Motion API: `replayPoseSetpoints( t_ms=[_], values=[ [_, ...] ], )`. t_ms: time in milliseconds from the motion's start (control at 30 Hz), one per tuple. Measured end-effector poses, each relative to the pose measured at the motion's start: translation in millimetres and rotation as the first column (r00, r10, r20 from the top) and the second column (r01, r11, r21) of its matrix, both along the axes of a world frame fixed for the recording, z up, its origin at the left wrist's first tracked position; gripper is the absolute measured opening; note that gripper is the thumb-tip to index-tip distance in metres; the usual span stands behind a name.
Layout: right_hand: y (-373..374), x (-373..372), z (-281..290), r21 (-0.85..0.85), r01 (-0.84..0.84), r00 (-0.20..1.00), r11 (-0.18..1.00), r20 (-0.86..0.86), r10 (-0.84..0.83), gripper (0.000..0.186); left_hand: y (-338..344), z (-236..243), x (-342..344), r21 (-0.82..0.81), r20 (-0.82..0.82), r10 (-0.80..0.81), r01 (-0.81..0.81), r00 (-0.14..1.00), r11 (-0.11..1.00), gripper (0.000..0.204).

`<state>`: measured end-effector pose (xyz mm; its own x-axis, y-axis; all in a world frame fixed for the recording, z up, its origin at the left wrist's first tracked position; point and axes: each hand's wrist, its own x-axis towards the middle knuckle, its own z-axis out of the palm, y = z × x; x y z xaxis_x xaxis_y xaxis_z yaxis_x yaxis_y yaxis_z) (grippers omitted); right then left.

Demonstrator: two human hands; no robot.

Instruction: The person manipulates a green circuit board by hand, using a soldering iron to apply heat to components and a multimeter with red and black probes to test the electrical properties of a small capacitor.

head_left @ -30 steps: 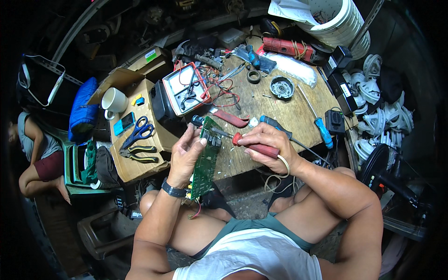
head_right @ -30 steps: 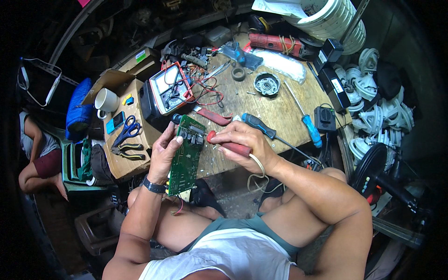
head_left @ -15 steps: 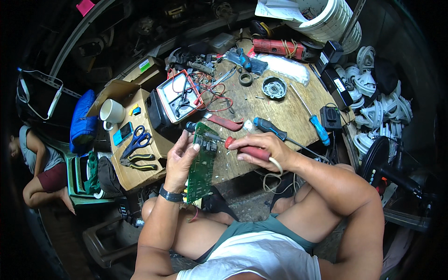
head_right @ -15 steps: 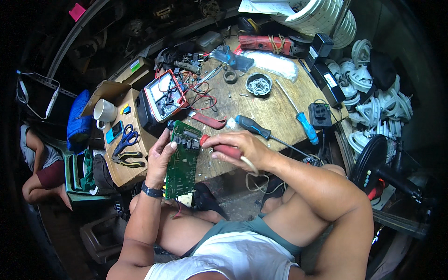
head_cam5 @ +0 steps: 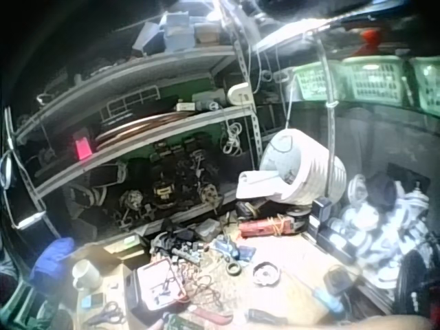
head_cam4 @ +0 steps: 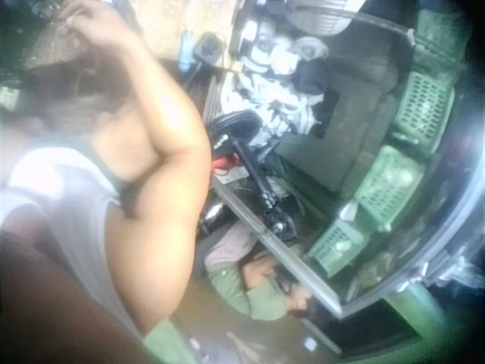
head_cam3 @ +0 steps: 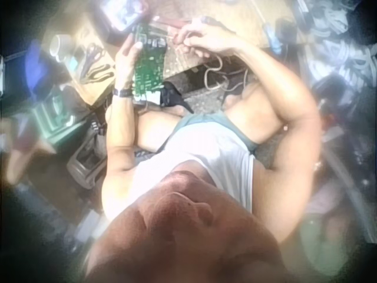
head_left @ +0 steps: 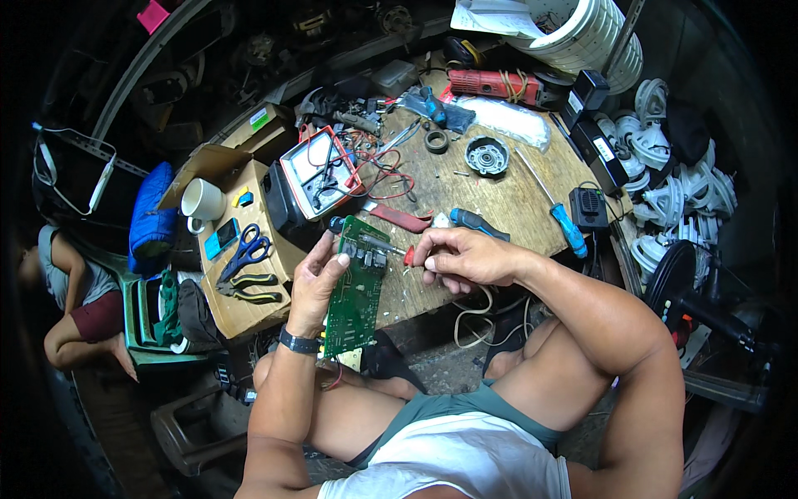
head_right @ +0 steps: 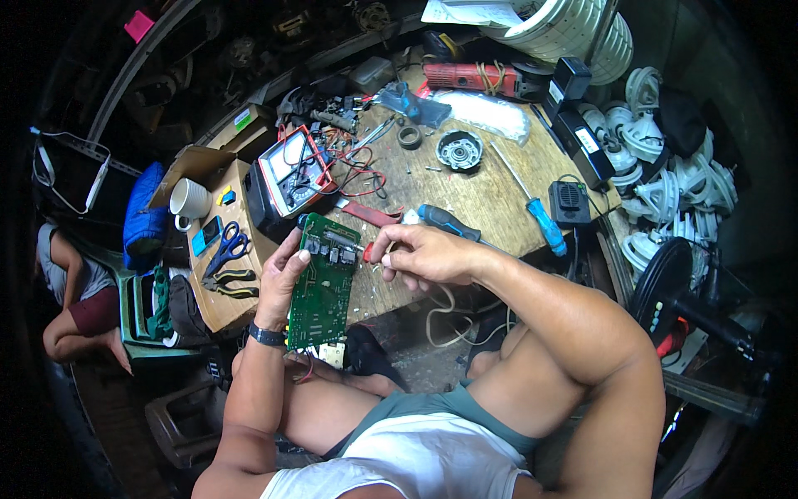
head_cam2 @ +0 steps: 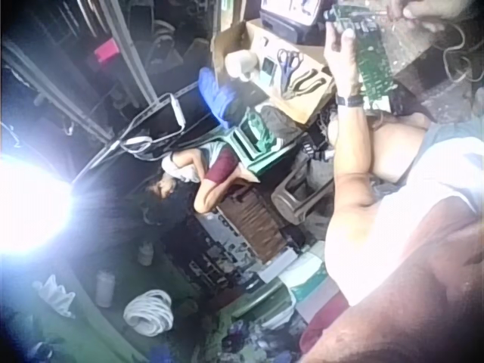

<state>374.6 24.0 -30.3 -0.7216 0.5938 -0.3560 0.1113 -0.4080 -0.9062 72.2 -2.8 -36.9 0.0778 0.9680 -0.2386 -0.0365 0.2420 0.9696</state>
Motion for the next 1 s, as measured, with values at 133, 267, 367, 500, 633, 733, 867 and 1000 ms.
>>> replayPoseSetpoints(
  t_ms=[133, 267, 367, 500, 633, 733, 867, 1000],
  values=[
    [-4, -1, 10, 0.296, 0.065, 0.976, 0.953, 0.18, -0.123, 0.024, -1, 0, 1, 0.006, -0.006, -0.004, 0.004, 1.0, 1.0, 0.082],
    [-11, -2, -2, 0.579, 0.098, 0.959, 0.809, 0.163, -0.233, 0.033, -2, -2, 1, 0.006, -0.036, -0.001, 0.001, 0.999, 1.0, 0.084],
    [-11, -2, 2, 0.616, 0.098, 0.957, 0.781, 0.157, -0.244, 0.032, -3, 0, 3, -0.023, -0.002, 0.007, -0.007, 1.0, 1.0, 0.085],
    [-9, -1, 0, 0.675, 0.089, 0.94, 0.732, 0.186, -0.286, 0.029, -3, -3, 3, -0.035, 0.02, 0.011, -0.01, 1.0, 0.999, 0.086],
    [-10, -1, 4, 0.664, 0.107, 0.935, 0.74, 0.187, -0.302, 0.026, -3, -5, 3, -0.039, 0.039, 0.023, -0.022, 0.999, 0.999, 0.085],
    [-10, 0, 7, 0.669, 0.121, 0.938, 0.734, 0.164, -0.304, 0.023, -3, -4, 4, -0.032, 0.045, 0.014, -0.012, 0.999, 0.999, 0.084],
    [-10, 1, 11, 0.753, 0.151, 0.941, 0.641, 0.09, -0.327, 0.019, -5, -3, 6, -0.017, 0.021, 0.013, -0.012, 1.0, 1.0, 0.084],
    [-8, 5, 10, 0.829, 0.08, 0.928, 0.554, 0.141, -0.344, 0.02, -5, -2, 8, -0.022, 0.037, 0.002, -0.002, 0.999, 1.0, 0.083]
  ],
)
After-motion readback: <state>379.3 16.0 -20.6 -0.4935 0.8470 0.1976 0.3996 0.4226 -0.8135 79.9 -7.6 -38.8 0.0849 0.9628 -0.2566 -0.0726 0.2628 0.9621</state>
